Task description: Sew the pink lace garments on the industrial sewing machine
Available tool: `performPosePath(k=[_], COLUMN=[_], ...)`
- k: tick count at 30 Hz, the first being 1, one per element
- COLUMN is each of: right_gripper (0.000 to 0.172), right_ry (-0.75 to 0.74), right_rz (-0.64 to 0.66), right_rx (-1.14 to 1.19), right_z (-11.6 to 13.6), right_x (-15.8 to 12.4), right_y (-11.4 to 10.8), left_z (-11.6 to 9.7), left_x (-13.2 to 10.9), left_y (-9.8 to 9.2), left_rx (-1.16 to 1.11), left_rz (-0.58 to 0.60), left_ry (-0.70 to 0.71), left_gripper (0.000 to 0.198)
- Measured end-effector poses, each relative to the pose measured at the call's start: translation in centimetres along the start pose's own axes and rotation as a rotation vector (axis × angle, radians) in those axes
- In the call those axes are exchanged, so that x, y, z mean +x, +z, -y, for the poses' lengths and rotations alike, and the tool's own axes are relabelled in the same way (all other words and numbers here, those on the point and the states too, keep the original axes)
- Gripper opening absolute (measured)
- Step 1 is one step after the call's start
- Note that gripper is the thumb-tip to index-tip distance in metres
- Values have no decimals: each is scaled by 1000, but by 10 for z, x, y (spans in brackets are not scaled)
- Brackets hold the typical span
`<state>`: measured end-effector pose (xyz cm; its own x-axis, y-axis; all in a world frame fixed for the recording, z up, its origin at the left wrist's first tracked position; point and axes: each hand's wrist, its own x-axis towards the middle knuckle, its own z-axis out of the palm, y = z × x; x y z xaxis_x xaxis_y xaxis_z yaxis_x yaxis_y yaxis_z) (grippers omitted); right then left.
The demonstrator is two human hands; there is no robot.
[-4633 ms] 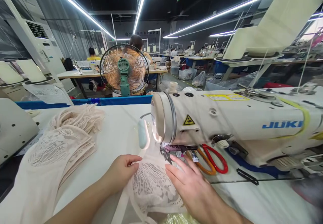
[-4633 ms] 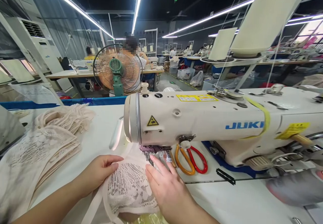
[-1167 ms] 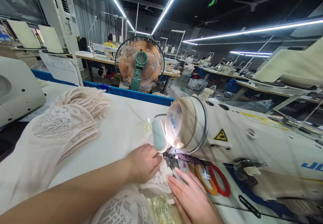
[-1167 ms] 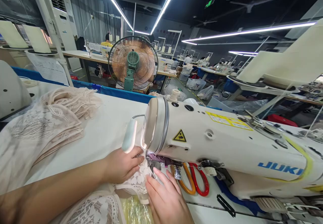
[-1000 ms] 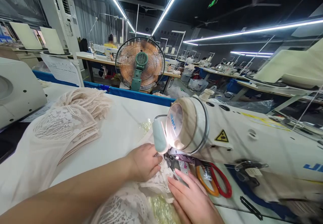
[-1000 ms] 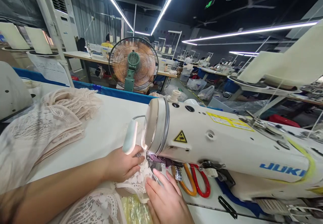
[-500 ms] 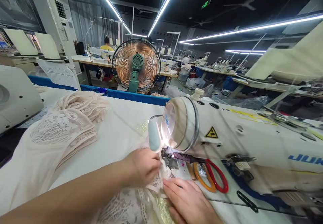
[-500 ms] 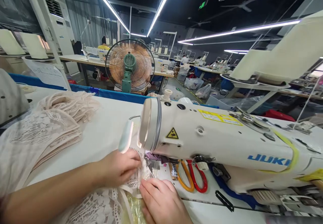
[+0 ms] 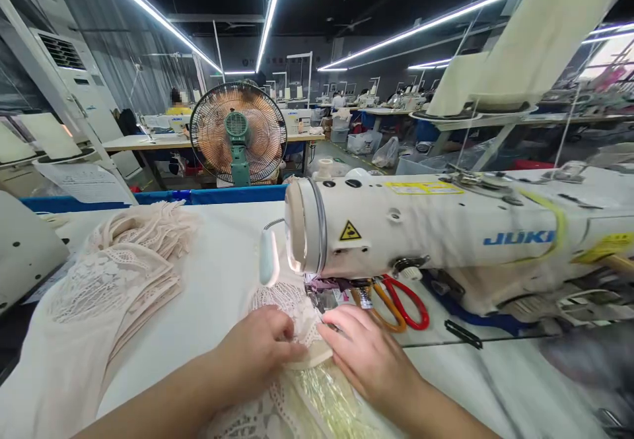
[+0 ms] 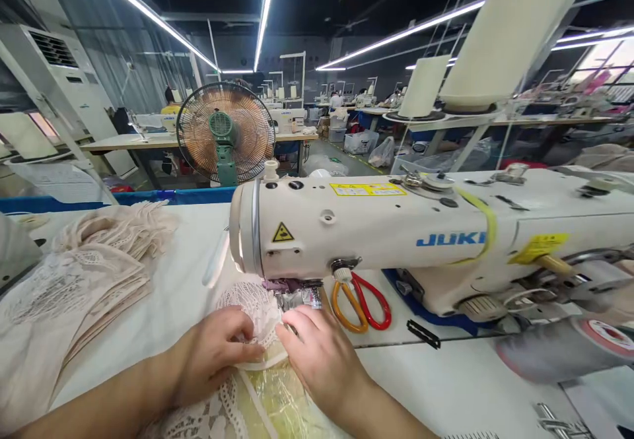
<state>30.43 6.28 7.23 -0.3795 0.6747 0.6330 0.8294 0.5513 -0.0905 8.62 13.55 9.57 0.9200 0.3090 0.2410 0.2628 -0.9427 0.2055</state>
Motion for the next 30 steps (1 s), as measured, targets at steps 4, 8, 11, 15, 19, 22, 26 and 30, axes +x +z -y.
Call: performPosePath(k=[4, 8, 11, 15, 19, 22, 26, 30], right_gripper=[20, 22, 25, 32, 37, 36, 33, 29], right_ry=[-30, -46, -33, -56, -69, -74, -74, -61], right_rz=[38, 57, 59, 36, 11, 12, -6, -15], right_rx=[82, 130, 136, 115, 68, 33, -31, -113], right_z=[0, 3, 8, 11, 11, 12, 15, 17], right_x=[-1, -6, -9, -11, -11, -11, -8, -6], right_y=[8, 6, 6, 9, 14, 15, 13, 15], left_z=[-6, -23, -35, -38, -26, -15, -2, 11], left_x=[-3, -3, 2, 6, 6, 8, 11, 14], left_y=[-4, -1, 7, 13, 15, 16, 18, 20], left_rx=[-18, 62, 85, 104, 86, 70, 66, 77], left_rz=[5, 53, 94, 155, 115, 80, 40, 10], left_ry=[-53, 45, 28, -12, 39, 78, 130, 163], left_gripper=[40, 15, 14, 30, 37, 38, 36, 36])
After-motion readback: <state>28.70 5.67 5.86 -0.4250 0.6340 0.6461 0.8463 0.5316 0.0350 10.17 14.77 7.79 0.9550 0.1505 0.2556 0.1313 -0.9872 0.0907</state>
